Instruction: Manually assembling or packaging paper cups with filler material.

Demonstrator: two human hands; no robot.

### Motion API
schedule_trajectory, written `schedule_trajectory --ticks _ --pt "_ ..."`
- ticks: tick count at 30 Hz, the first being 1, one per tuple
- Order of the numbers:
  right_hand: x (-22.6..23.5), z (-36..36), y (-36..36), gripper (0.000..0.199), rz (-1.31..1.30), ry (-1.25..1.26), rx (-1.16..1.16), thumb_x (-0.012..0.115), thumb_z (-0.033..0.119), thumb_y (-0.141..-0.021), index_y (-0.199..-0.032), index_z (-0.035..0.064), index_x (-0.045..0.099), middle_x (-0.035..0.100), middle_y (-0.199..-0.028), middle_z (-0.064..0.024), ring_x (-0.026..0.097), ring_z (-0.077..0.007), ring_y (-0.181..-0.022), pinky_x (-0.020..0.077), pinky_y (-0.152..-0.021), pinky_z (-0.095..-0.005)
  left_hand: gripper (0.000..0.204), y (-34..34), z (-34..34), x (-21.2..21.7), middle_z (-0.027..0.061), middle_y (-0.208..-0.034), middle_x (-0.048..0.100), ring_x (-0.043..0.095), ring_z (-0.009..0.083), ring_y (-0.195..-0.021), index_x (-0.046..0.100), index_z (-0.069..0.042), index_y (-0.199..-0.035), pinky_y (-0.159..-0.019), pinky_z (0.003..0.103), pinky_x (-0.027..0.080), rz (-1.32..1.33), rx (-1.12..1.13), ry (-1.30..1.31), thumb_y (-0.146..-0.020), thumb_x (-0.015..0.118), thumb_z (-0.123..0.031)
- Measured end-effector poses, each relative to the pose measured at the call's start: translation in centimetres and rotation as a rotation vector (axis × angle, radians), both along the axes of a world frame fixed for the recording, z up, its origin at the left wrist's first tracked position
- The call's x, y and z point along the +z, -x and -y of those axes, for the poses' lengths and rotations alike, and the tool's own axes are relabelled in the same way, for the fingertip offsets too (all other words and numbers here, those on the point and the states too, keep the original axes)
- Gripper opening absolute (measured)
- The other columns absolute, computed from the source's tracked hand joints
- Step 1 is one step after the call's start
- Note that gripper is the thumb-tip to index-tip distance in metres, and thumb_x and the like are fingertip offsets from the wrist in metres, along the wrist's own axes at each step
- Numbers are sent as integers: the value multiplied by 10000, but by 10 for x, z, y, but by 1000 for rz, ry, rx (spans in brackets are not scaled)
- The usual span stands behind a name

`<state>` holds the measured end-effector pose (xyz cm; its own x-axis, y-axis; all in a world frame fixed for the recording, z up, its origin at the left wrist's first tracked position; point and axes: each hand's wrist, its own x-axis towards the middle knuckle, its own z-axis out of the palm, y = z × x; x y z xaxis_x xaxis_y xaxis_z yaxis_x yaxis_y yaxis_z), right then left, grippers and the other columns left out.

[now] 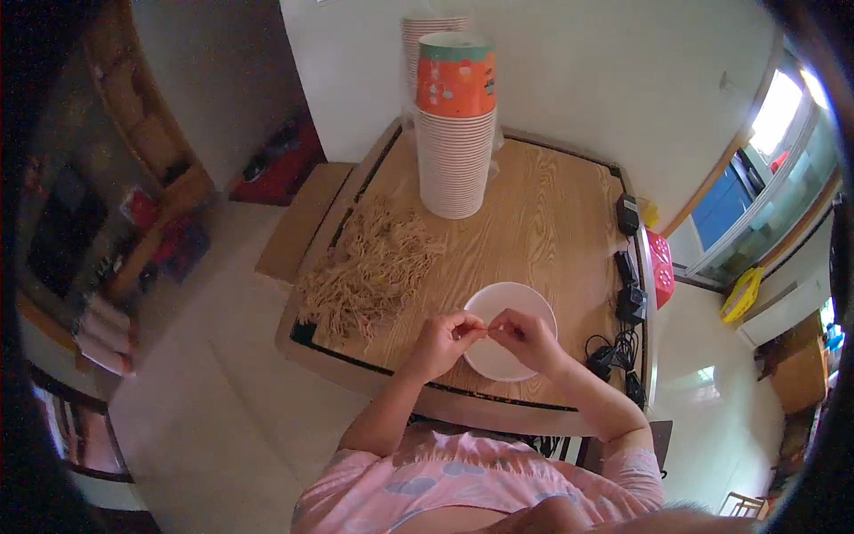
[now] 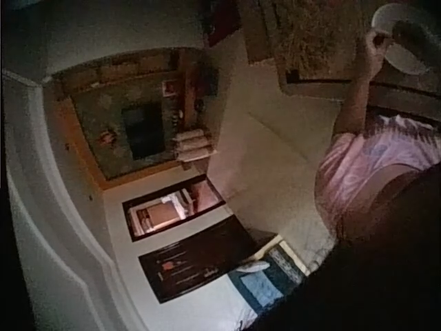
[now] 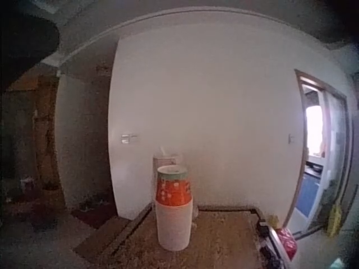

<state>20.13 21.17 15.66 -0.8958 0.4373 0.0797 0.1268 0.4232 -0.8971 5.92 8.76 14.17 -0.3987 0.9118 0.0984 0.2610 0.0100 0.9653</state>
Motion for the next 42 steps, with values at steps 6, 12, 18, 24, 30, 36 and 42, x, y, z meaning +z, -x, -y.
schedule_trajectory --ticks 6,12,18,24,30,36,42 --pt "-9 -11 11 101 15 42 18 591 123 -832 -831 25 571 504 -634 3 436 -53 -611 397 -539 -241 53 12 -16 -12 60 -758 621 580 123 -668 614 -14 -828 -605 251 462 -259 44 -228 -784 625 -41" --pt "-38 -27 26 130 21 67 -113 587 124 -805 -873 13 587 576 -709 -37 524 -110 -692 450 -640 -286 131 47 -41 -19 46 -881 638 592 114 -780 619 -23 -943 -689 259 473 -97 144 -89 -819 584 -46" --pt "-30 -28 36 160 88 -27 -160 608 136 -773 -873 12 606 598 -870 -67 574 -168 -794 458 -710 -290 259 45 -43 -50 84 -961 642 604 142 -858 586 -27 -1097 -755 266 478 47 -20 -34 -848 516 -12" --pt "-32 -33 31 173 169 -36 -94 614 146 -775 -907 34 616 618 -829 -59 584 -152 -811 467 -722 -294 293 25 -32 -51 122 -1011 625 603 166 -895 563 3 -1114 -763 279 489 79 -3 -49 -836 483 47" --pt "-41 -38 35 172 156 -31 -95 614 150 -776 -910 42 618 627 -823 -52 586 -142 -792 472 -714 -295 302 21 -33 -52 142 -1016 619 606 177 -912 555 10 -1112 -760 293 495 -46 30 -90 -824 480 65" --pt "-41 -38 38 202 236 -38 -99 610 164 -781 -937 35 617 631 -827 -64 590 -158 -777 478 -724 -300 292 20 -33 -58 148 -947 617 617 205 -861 572 0 -1075 -716 298 498 -144 66 -131 -799 505 68" --pt "-34 -40 39 217 315 -10 -109 605 179 -785 -945 33 613 633 -841 -72 593 -160 -790 482 -723 -302 285 20 -37 -61 138 -914 608 615 219 -822 575 -8 -1056 -687 295 495 -182 78 -165 -787 516 65"
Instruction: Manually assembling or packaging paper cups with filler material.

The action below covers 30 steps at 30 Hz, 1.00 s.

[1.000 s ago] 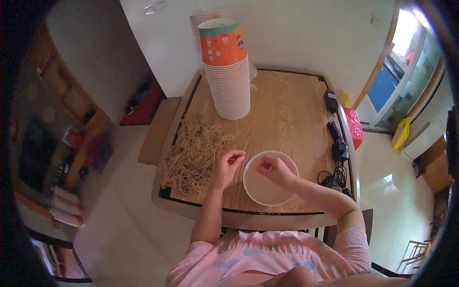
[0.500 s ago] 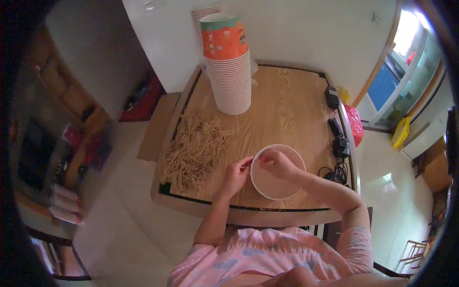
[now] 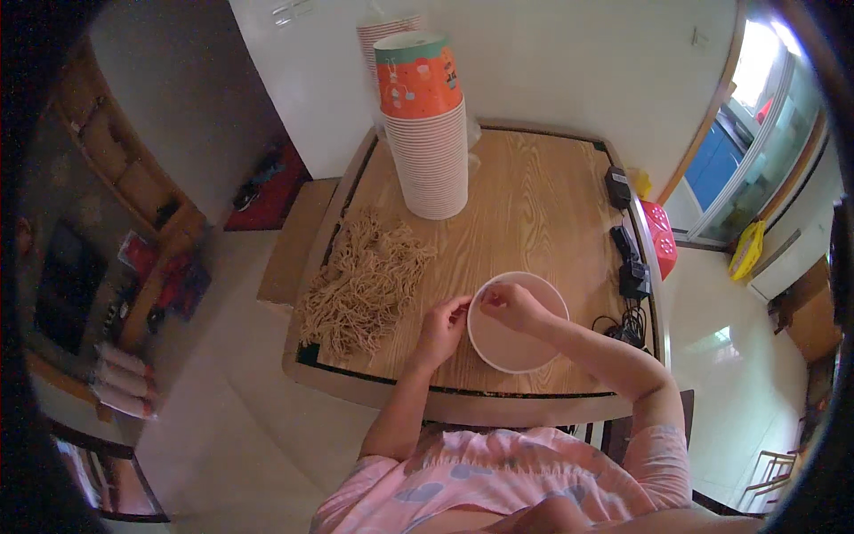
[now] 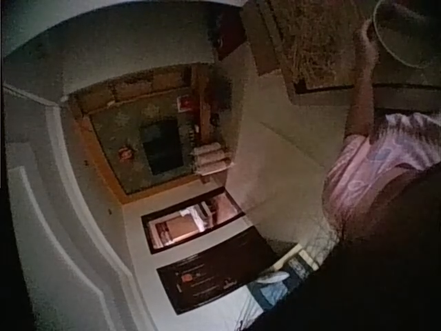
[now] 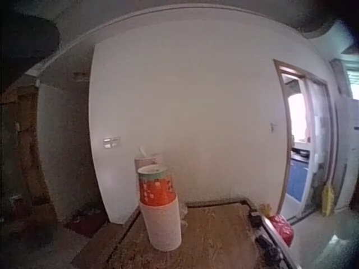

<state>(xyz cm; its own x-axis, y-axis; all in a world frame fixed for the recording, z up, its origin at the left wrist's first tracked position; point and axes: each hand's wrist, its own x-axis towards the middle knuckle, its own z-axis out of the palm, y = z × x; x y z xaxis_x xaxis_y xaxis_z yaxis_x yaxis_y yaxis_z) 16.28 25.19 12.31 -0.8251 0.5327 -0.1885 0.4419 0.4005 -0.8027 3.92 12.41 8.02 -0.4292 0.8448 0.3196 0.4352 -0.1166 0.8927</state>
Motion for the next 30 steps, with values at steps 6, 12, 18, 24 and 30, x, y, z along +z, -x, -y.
schedule_trajectory --ticks 6,12,18,24,30 --pt "-1 0 1 218 -29 4 23 602 195 -792 -932 28 608 633 -844 -68 596 -150 -800 481 -717 -296 282 1 -1 -9 138 -920 605 613 217 -821 570 -8 -1057 -677 298 492 39 11 -13 -791 513 63" --pt "-9 -5 2 195 -110 -2 53 605 185 -791 -913 32 614 634 -831 -68 594 -149 -792 481 -715 -291 277 -2 0 -6 145 -919 603 615 226 -815 569 -3 -1051 -676 299 492 13 13 -30 -787 513 62" --pt "-6 -5 1 176 -84 -11 62 608 170 -786 -896 34 619 640 -809 -73 598 -162 -773 483 -717 -304 229 -9 1 5 152 -881 607 613 255 -789 572 1 -1001 -678 328 491 -30 37 4 -783 519 48" --pt "2 -2 -4 153 -28 -12 63 610 162 -788 -877 38 618 639 -804 -78 596 -159 -748 481 -707 -307 190 -18 6 26 188 -934 619 616 296 -875 579 -7 -990 -727 355 488 -259 75 176 -805 537 -30" --pt "21 11 -26 288 3 94 23 617 147 -783 -1045 63 533 586 -706 -69 584 -167 -680 474 -635 -316 130 -19 5 11 131 -845 627 618 221 -776 565 -7 -938 -684 327 484 -79 69 168 -839 540 -88"
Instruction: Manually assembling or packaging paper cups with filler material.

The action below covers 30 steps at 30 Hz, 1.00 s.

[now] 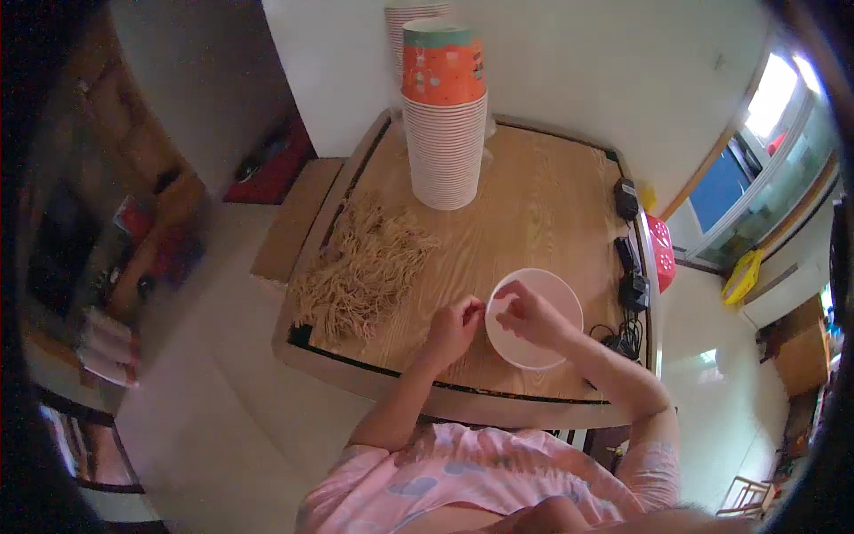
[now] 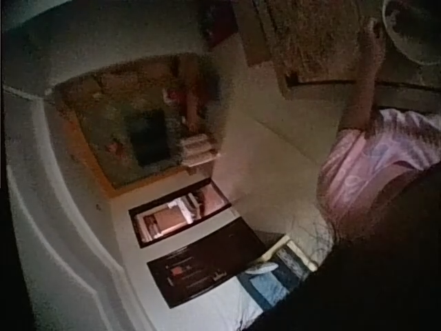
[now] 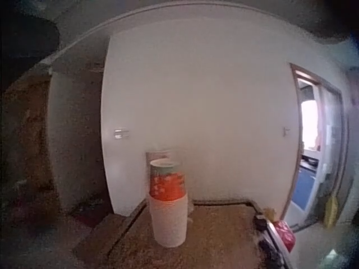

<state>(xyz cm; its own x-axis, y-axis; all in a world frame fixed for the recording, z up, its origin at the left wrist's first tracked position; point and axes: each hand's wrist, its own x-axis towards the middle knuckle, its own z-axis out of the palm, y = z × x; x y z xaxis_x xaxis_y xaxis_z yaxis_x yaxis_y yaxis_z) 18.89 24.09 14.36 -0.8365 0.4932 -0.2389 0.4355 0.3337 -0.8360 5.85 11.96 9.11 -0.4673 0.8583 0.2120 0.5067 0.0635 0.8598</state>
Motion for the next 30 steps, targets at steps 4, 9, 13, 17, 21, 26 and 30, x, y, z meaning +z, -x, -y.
schedule_trajectory --ticks 4,9,13,17,21,26,30 --pt "93 95 -23 321 -434 -570 514 619 214 -757 -1024 55 536 592 -763 -115 586 -225 -772 453 -737 -355 92 6 -7 -18 55 -686 597 599 180 -651 558 -28 -914 -560 289 467 645 -121 77 -857 525 -93" --pt "85 108 -2 259 -193 -986 668 566 189 -733 -945 41 547 576 -857 -139 575 -281 -788 455 -725 -376 141 13 -7 -7 38 -721 589 574 138 -561 547 -57 -969 -435 257 458 1086 -251 124 -886 468 -139" --pt "48 22 36 143 -114 -772 423 575 146 -771 -877 51 560 583 -819 -128 573 -311 -796 460 -676 -389 140 21 7 -25 41 -829 579 576 121 -624 522 -73 -984 -406 252 438 1300 -353 123 -889 447 -142" --pt "28 -5 34 125 7 -682 391 587 173 -780 -825 56 596 610 -790 -133 587 -305 -769 465 -663 -391 112 6 2 -2 9 -692 516 503 82 -570 516 -62 -949 -424 227 383 1139 -39 124 -898 466 -147" --pt "25 -9 36 193 49 -719 350 563 276 -795 -800 86 595 613 -753 -134 596 -324 -752 468 -657 -451 109 3 -17 -26 -5 -633 483 431 55 -526 514 -56 -931 -433 208 338 935 -99 -151 -908 483 -157" --pt "24 -27 41 181 226 -752 351 640 236 -751 -780 58 621 625 -759 -116 606 -272 -738 477 -651 -371 98 6 -40 -33 -8 -650 501 454 61 -554 518 -54 -935 -466 208 360 976 -128 -84 -893 511 -142" --pt "7 -61 40 154 228 -521 304 647 186 -744 -779 41 611 621 -717 -89 605 -210 -674 474 -613 -335 187 -1 -44 -4 4 -688 554 521 89 -589 530 -38 -960 -515 224 415 988 -77 -85 -822 600 -144"
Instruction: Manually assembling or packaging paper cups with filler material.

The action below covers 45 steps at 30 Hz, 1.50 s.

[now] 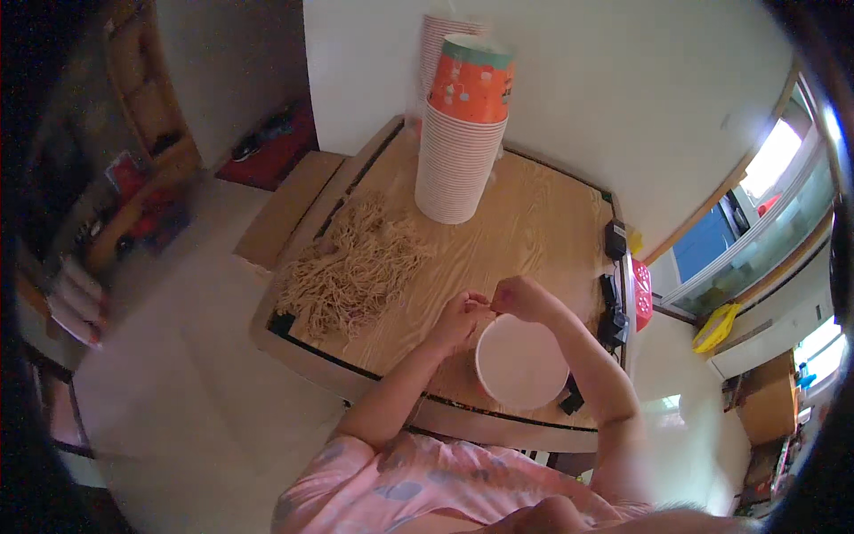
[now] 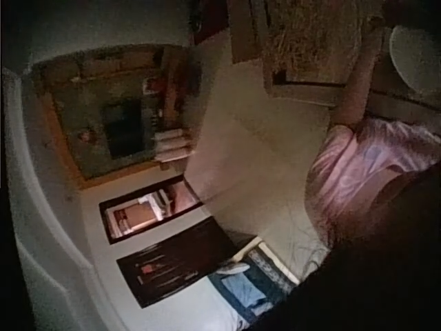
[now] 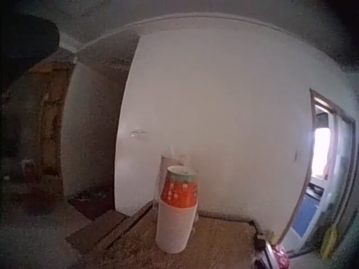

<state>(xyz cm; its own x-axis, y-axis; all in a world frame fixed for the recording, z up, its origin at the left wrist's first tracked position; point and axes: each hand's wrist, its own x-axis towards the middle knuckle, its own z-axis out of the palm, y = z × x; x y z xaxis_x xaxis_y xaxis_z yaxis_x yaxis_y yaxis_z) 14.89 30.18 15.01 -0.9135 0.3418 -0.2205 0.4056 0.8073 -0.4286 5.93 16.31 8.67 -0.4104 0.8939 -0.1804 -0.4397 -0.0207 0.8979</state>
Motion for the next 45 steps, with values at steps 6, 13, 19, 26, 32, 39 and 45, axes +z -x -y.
schedule_trajectory --ticks 6,13,19,26,32,39,45 --pt "-14 -8 -9 82 -144 603 -135 611 102 -787 -767 27 583 573 -664 -10 535 -82 -626 433 -550 -238 280 12 -13 -13 61 -775 630 592 120 -686 628 4 -932 -612 254 476 -290 -92 100 -743 671 -198" --pt "-13 15 -12 101 -394 668 -253 569 113 -836 -767 40 554 535 -655 16 498 -63 -595 399 -526 -213 207 13 -17 -17 42 -714 626 575 108 -649 651 10 -818 -578 262 460 -254 -148 -3 -754 659 -187" --pt "-16 10 -11 295 -360 614 -422 509 295 -892 -723 53 508 494 -634 19 452 -66 -583 378 -520 -234 192 6 -2 11 45 -662 616 546 93 -591 628 10 -751 -549 278 444 -424 -28 96 -752 653 -180" --pt "-13 14 -11 385 -140 583 -387 506 363 -893 -700 29 520 473 -645 25 429 -72 -631 390 -558 -274 213 3 0 6 57 -649 616 558 96 -607 620 22 -741 -559 286 452 -501 -23 92 -748 652 -189" --pt "-17 4 -21 259 -30 620 -154 512 281 -899 -763 65 556 443 -657 51 398 -58 -626 353 -555 -226 225 -4 -2 -11 59 -663 615 567 102 -623 625 13 -756 -568 275 462 -431 -37 21 -751 658 -210" --pt "-26 -6 -19 223 66 583 -105 512 247 -900 -791 57 555 478 -695 38 446 -57 -674 381 -579 -225 266 -1 -6 -34 43 -727 625 581 100 -635 638 -2 -873 -550 245 463 -168 -109 41 -786 649 -252" --pt "-45 -13 -17 237 -5 705 -101 534 262 -887 -768 58 561 505 -693 43 456 -67 -678 389 -589 -241 250 2 -4 -39 26 -752 627 585 106 -628 645 -29 -915 -543 223 453 130 -313 50 -803 638 -253"
